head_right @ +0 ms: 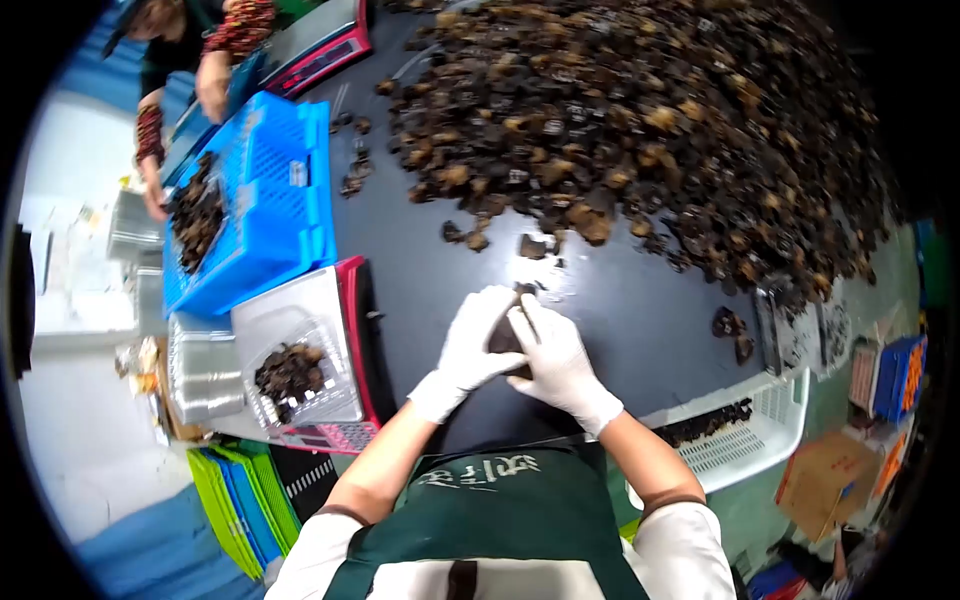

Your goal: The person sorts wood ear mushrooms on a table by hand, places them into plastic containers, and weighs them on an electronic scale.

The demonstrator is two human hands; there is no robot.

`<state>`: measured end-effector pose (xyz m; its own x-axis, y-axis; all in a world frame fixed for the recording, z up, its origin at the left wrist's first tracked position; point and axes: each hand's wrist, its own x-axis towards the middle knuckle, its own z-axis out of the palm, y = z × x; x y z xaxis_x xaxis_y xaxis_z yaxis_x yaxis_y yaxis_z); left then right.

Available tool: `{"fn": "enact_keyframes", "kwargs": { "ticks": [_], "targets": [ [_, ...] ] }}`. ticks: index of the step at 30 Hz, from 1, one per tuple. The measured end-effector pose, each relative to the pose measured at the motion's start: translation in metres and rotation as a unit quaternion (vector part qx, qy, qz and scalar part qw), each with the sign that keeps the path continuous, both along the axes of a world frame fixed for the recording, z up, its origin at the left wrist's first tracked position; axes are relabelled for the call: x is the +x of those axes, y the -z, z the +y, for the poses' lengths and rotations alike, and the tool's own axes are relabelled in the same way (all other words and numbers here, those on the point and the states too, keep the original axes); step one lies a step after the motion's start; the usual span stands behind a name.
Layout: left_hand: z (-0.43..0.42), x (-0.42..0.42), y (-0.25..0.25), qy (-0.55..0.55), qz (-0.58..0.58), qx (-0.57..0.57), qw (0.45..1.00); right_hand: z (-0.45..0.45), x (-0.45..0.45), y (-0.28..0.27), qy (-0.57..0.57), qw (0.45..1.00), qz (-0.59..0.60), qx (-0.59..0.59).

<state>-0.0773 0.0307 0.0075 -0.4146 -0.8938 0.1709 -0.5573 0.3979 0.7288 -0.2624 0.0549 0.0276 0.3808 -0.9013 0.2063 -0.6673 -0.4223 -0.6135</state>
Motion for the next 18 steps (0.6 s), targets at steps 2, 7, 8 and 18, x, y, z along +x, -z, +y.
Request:
{"fn": "enact_keyframes", "kwargs": {
  "ticks": [2,7,8,18],
  "targets": [
    [0.005,-0.015,0.004,0.016,0.109,0.005,0.994,0.000,0.009,0.013,0.064,0.998,-0.013,-0.027],
    [0.030,-0.029,0.008,-0.142,0.268,0.035,0.952,0.010,0.020,0.024,0.054,0.990,-0.081,-0.098],
    [0.032,-0.025,0.001,-0.163,0.256,0.010,0.953,0.010,0.027,0.022,0.057,0.987,-0.090,-0.124],
    [0.054,0.163,-0.156,-0.283,0.041,-0.139,0.948,-0.040,0.200,-0.121,-0.264,0.950,-0.163,-0.034]
  ]
}}
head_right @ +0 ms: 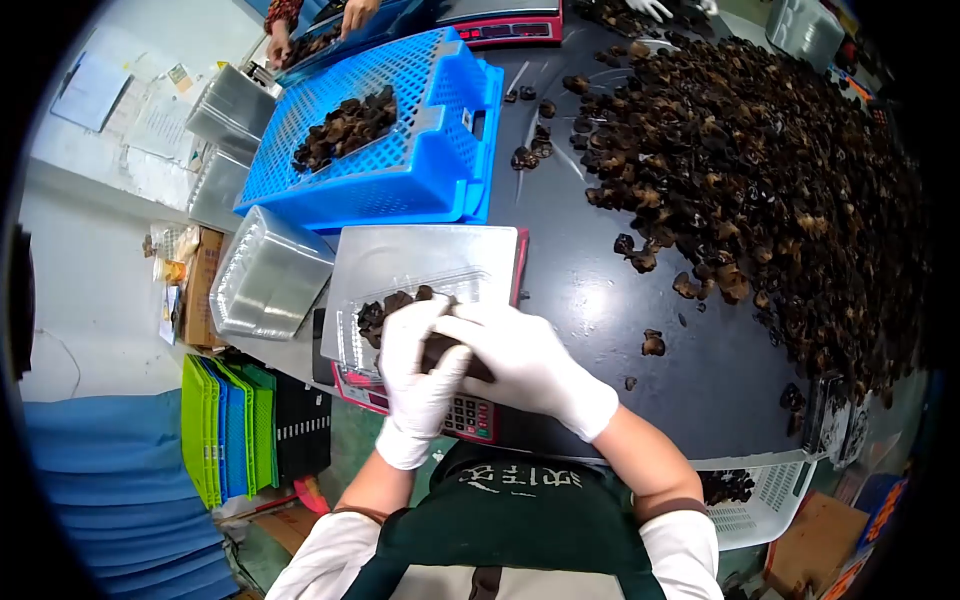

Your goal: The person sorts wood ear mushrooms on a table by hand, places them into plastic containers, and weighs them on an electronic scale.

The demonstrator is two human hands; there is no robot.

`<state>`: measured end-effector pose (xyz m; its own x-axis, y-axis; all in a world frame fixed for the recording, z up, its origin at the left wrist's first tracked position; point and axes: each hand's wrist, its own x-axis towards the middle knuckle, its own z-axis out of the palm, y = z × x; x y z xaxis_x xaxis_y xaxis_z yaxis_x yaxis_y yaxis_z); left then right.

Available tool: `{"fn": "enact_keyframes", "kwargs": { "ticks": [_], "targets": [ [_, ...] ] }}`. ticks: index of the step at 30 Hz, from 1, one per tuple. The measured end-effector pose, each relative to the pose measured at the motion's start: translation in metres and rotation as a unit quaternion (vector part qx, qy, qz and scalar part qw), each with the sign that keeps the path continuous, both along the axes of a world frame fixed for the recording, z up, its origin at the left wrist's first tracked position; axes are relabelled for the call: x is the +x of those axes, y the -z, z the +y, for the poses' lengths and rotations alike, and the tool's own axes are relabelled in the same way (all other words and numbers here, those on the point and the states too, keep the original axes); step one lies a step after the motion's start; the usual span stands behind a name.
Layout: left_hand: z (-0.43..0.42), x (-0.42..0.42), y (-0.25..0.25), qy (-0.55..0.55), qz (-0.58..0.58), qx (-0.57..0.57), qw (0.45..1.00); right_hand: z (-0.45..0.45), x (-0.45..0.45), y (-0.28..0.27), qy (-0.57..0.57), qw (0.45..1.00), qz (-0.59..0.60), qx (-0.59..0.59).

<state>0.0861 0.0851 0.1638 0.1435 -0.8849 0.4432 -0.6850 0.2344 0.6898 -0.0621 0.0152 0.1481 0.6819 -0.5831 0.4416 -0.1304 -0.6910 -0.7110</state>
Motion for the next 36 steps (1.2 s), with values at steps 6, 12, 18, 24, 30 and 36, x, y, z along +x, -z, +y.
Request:
{"fn": "enact_keyframes", "kwargs": {
  "ticks": [6,12,18,24,30,36],
  "targets": [
    [0.011,0.097,0.036,0.006,-0.130,0.072,0.989,-0.012,0.067,0.015,-0.017,0.988,0.124,-0.092],
    [0.018,0.132,0.030,0.071,-0.124,0.101,0.985,-0.012,0.055,0.006,-0.048,0.987,0.155,-0.002],
    [0.034,0.178,0.032,0.020,-0.026,0.057,0.998,-0.011,0.018,-0.005,0.035,0.988,0.148,0.000],
    [0.036,0.190,0.024,0.005,-0.055,0.076,0.996,-0.010,0.039,-0.012,0.011,0.976,0.217,-0.027],
    [0.019,0.151,0.036,0.085,-0.161,0.135,0.974,-0.015,0.090,0.000,-0.040,0.976,0.205,-0.069],
    [0.012,0.149,0.040,0.130,-0.171,0.127,0.968,-0.011,0.102,0.008,-0.078,0.975,0.199,-0.061]
  ]
}}
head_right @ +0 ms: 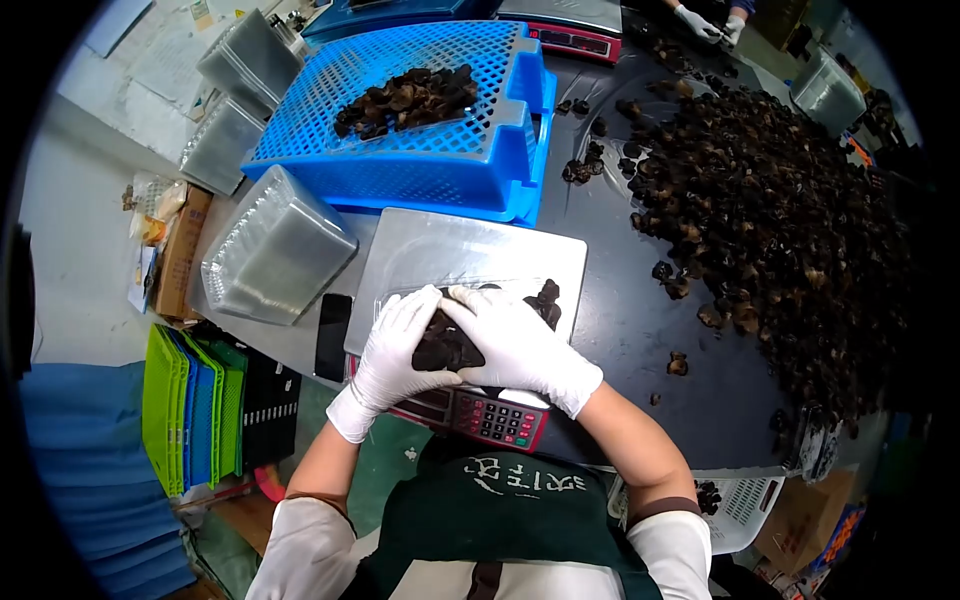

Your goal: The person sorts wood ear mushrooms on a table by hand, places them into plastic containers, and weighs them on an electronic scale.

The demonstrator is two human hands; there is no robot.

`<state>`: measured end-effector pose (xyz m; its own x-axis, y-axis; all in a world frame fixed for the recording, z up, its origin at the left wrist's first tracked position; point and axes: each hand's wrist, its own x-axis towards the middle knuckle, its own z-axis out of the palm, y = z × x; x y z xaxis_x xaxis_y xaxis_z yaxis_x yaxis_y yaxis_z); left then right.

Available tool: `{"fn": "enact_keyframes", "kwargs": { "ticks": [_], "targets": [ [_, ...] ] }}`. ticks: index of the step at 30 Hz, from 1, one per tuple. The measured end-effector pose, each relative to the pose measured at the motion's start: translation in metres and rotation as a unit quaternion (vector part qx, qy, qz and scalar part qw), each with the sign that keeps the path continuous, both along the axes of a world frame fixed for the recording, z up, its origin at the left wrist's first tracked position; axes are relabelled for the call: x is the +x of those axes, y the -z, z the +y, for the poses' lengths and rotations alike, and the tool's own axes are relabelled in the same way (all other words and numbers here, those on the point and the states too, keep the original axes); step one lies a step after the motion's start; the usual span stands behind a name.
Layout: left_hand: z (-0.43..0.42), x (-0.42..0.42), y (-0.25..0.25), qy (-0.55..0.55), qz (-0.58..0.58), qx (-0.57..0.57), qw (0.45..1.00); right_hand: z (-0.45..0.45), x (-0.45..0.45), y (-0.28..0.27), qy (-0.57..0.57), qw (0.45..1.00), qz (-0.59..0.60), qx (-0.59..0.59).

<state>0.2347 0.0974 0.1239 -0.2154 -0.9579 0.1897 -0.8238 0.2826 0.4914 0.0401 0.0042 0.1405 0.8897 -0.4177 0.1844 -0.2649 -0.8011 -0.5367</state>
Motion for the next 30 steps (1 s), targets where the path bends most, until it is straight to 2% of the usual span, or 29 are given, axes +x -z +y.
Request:
{"fn": "enact_keyframes", "kwargs": {
  "ticks": [1,6,8,10,14,16,18,19,21,23,24,26,27,30],
  "targets": [
    [-0.001,0.002,-0.001,-0.006,0.013,-0.004,1.000,-0.001,-0.003,-0.006,0.012,0.998,-0.004,0.066],
    [0.002,0.002,-0.012,-0.010,0.014,-0.012,1.000,-0.001,-0.033,-0.030,0.057,0.998,0.007,0.010],
    [0.008,-0.003,-0.021,-0.038,-0.021,-0.019,0.999,0.002,-0.041,-0.026,0.074,0.997,-0.006,-0.025],
    [0.008,-0.005,-0.019,-0.027,-0.014,-0.011,0.999,0.004,-0.038,-0.017,0.105,0.994,-0.018,0.002],
    [-0.001,-0.014,-0.011,-0.022,-0.054,-0.028,0.998,0.016,-0.027,0.012,0.136,0.990,-0.041,-0.018],
    [-0.002,-0.014,-0.007,-0.019,-0.045,-0.021,0.999,0.017,-0.028,0.004,0.146,0.987,-0.061,-0.014],
    [0.000,-0.014,-0.007,-0.029,-0.044,-0.026,0.998,0.014,-0.035,-0.003,0.175,0.967,-0.159,0.098],
    [0.001,-0.012,-0.007,-0.030,-0.023,-0.030,0.999,0.011,-0.041,-0.008,0.200,0.954,-0.220,0.046],
    [0.005,-0.007,-0.007,-0.028,-0.013,-0.030,0.999,0.013,-0.063,-0.012,0.291,0.885,-0.298,0.206],
    [0.008,-0.004,-0.013,-0.030,0.003,-0.028,0.999,0.007,-0.094,-0.015,0.349,0.866,-0.300,0.195],
    [0.011,-0.002,-0.015,-0.031,0.018,-0.026,0.999,0.003,-0.111,-0.002,0.380,0.837,-0.334,0.206],
    [0.017,0.007,-0.018,-0.040,0.025,-0.030,0.998,-0.001,-0.151,0.016,0.470,0.811,-0.285,0.200],
    [0.021,0.013,-0.019,-0.059,0.052,-0.032,0.996,-0.002,-0.168,0.025,0.491,0.833,-0.232,0.108],
    [0.038,0.031,-0.021,-0.140,0.083,-0.007,0.987,0.002,-0.219,0.059,0.543,0.835,-0.080,0.038]
  ]
}}
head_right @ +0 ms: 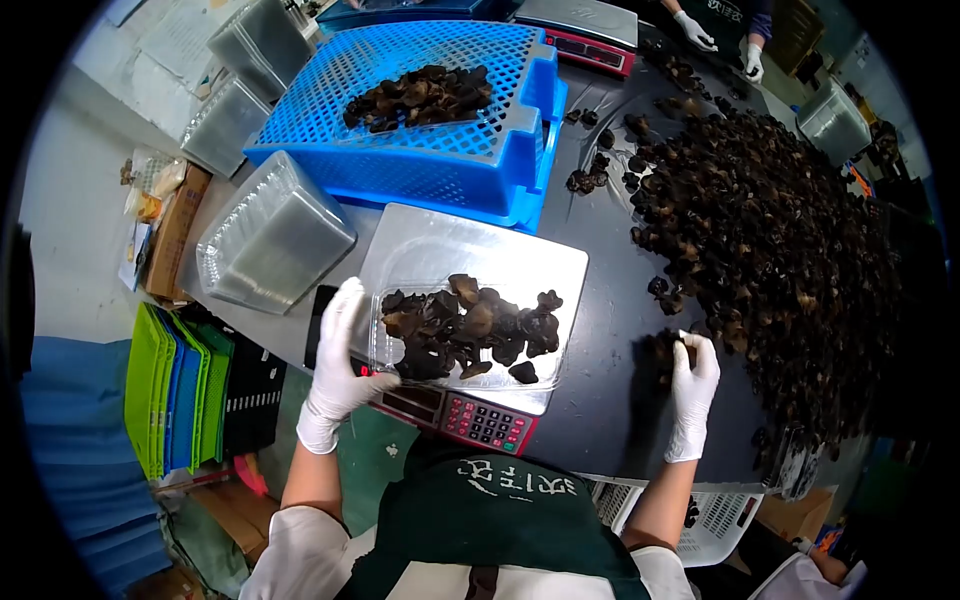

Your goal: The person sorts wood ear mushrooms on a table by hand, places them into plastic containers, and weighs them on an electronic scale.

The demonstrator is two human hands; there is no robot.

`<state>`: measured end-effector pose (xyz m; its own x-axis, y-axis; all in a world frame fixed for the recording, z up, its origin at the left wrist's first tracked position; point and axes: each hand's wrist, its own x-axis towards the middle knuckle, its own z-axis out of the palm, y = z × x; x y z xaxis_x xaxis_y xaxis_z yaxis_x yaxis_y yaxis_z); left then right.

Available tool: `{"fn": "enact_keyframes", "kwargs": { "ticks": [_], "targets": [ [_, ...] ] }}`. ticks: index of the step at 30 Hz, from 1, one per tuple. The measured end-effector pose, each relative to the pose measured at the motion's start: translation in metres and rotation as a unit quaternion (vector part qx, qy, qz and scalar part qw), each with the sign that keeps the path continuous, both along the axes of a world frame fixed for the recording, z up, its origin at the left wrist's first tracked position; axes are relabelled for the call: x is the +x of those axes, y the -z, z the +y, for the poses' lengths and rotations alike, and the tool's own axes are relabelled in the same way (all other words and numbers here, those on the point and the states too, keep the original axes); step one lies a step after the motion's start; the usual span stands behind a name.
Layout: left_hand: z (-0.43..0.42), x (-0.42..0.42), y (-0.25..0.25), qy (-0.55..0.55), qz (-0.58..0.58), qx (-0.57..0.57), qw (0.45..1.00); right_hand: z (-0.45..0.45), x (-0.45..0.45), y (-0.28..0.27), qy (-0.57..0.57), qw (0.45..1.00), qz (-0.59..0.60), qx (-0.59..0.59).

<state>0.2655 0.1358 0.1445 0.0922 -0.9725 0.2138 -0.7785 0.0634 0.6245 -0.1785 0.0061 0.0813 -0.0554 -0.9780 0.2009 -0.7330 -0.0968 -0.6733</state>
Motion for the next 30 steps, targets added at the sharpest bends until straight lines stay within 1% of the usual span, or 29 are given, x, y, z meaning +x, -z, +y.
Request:
{"fn": "enact_keyframes", "kwargs": {
  "ticks": [2,3,4,6,7,8,10,12,14,16,17,18,19,20,21,22,24,26,28,30],
  "targets": [
    [0.005,0.011,0.005,-0.038,0.014,-0.049,0.998,0.010,-0.015,0.009,0.013,0.997,0.063,0.037],
    [0.008,0.014,0.004,-0.059,0.021,-0.049,0.997,0.013,-0.012,0.008,0.022,0.999,0.024,0.038],
    [0.009,0.017,0.004,-0.072,0.027,-0.063,0.995,0.015,-0.008,0.006,0.022,0.999,0.020,0.040],
    [0.010,0.019,0.003,-0.086,0.029,-0.078,0.993,0.021,0.006,-0.004,-0.004,0.995,-0.054,0.083],
    [0.009,0.018,0.000,-0.082,0.027,-0.079,0.993,0.021,0.012,-0.005,-0.047,0.998,-0.017,0.048],
    [0.007,0.014,-0.004,-0.057,0.007,-0.073,0.996,0.021,0.021,-0.009,-0.057,0.995,-0.041,0.064],
    [0.002,0.005,-0.008,0.002,-0.044,-0.053,0.998,0.021,0.040,-0.018,-0.122,0.992,0.026,0.008],
    [-0.010,-0.011,-0.015,0.074,-0.140,-0.022,0.987,0.023,0.064,-0.033,-0.170,0.985,0.005,-0.010],
    [-0.025,-0.026,-0.013,0.132,-0.173,0.007,0.976,0.023,0.091,-0.046,-0.229,0.971,-0.019,-0.070],
    [-0.042,-0.036,-0.008,0.157,-0.171,0.029,0.972,0.010,0.117,-0.066,-0.337,0.940,-0.050,-0.028],
    [-0.051,-0.040,-0.007,0.172,-0.161,0.019,0.972,0.018,0.135,-0.085,-0.307,0.950,-0.058,-0.004],
    [-0.058,-0.045,-0.006,0.180,-0.159,0.029,0.970,0.019,0.137,-0.047,-0.313,0.940,0.029,-0.131],
    [-0.062,-0.050,-0.004,0.192,-0.166,0.042,0.966,0.022,0.146,-0.047,-0.333,0.940,0.040,-0.063],
    [-0.067,-0.053,-0.005,0.221,-0.151,0.048,0.962,0.024,0.153,-0.049,-0.337,0.937,0.070,-0.067],
    [-0.066,-0.055,0.005,0.208,-0.162,0.035,0.964,0.028,0.161,-0.040,-0.302,0.943,0.094,-0.103],
    [-0.064,-0.055,0.009,0.201,-0.150,0.035,0.967,0.030,0.166,-0.029,-0.273,0.945,0.115,-0.139],
    [-0.062,-0.051,0.017,0.224,-0.142,0.017,0.964,0.031,0.166,-0.031,-0.283,0.947,0.076,-0.130],
    [-0.062,-0.046,0.021,0.238,-0.135,0.005,0.962,0.026,0.170,-0.014,-0.281,0.950,0.058,-0.120],
    [-0.065,-0.043,0.027,0.253,-0.141,-0.011,0.957,0.025,0.164,-0.020,-0.303,0.948,0.051,-0.079],
    [-0.067,-0.042,0.028,0.266,-0.135,-0.019,0.954,0.030,0.158,-0.021,-0.302,0.948,-0.012,-0.102]
  ]
}}
